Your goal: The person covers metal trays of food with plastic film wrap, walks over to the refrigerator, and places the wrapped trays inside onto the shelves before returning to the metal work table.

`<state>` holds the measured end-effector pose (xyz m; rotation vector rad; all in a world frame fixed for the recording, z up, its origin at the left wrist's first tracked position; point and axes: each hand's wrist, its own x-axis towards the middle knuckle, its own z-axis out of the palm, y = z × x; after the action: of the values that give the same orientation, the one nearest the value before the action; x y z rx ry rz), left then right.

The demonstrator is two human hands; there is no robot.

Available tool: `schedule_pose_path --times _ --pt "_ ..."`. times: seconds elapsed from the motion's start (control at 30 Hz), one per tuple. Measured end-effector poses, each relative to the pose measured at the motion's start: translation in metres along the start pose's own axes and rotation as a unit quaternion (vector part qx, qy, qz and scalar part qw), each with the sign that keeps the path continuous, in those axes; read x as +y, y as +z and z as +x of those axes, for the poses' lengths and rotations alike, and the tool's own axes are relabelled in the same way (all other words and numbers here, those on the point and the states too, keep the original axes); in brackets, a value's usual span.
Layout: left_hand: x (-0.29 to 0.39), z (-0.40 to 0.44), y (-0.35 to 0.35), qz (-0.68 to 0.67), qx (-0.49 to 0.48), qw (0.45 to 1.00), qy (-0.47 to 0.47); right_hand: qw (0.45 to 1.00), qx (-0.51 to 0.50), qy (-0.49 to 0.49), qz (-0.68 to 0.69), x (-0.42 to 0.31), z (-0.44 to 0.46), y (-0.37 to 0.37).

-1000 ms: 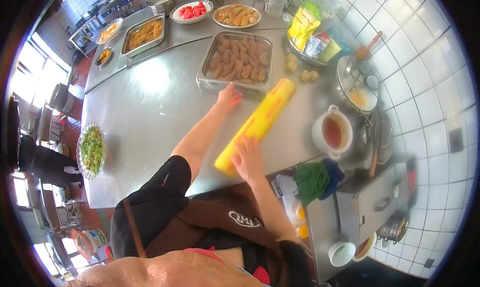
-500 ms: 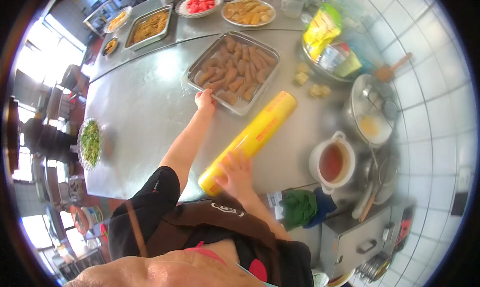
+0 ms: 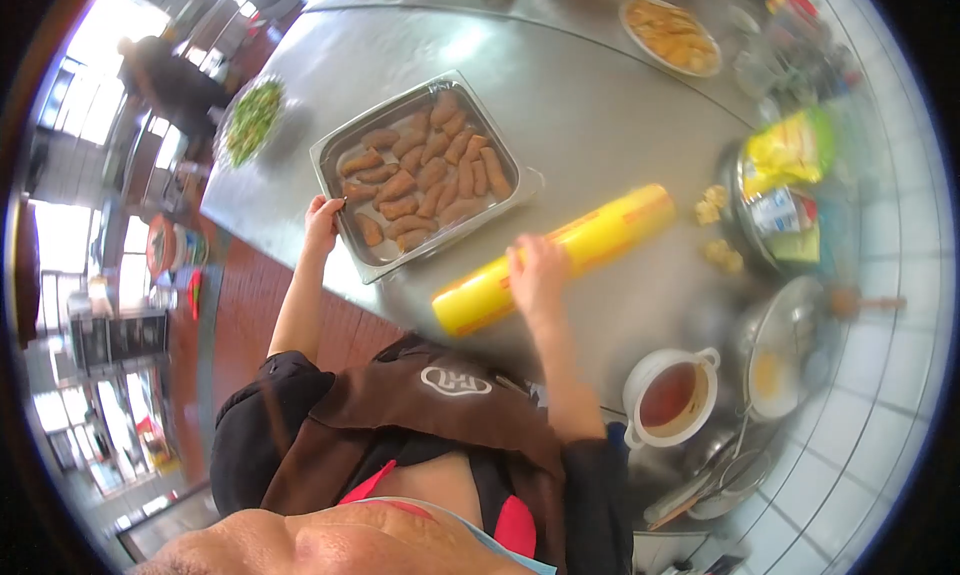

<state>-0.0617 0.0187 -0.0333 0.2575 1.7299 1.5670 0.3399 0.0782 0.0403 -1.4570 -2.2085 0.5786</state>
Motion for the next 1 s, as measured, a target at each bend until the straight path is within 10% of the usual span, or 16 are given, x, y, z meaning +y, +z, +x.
schedule_pose_path --times 0.4,0.6,0.7,0.77,1.0 --pt "-0.062 -0.166 -0.187 -0.125 0.194 0.973 -0.017 0.934 -0.328 -0.111 0.084 -0.066 0.126 0.233" --pt "-0.117 -0.202 -0.219 -0.222 0.169 0.959 -0.049 0.871 -0.448 -0.081 0.184 -0.133 0.103 0.206" --pt "-0.135 -0.199 -0.227 -0.106 0.080 0.986 0.102 0.839 -0.517 -0.064 0.154 -0.169 0.108 0.196" --pt "-0.150 -0.204 -0.226 -0.255 0.053 0.958 0.118 0.841 -0.514 -0.138 0.102 -0.178 0.113 0.205" --pt "-0.181 -0.286 -0.239 -0.316 0.310 0.896 0.032 0.737 -0.603 -0.107 0.286 -0.238 0.029 0.209"
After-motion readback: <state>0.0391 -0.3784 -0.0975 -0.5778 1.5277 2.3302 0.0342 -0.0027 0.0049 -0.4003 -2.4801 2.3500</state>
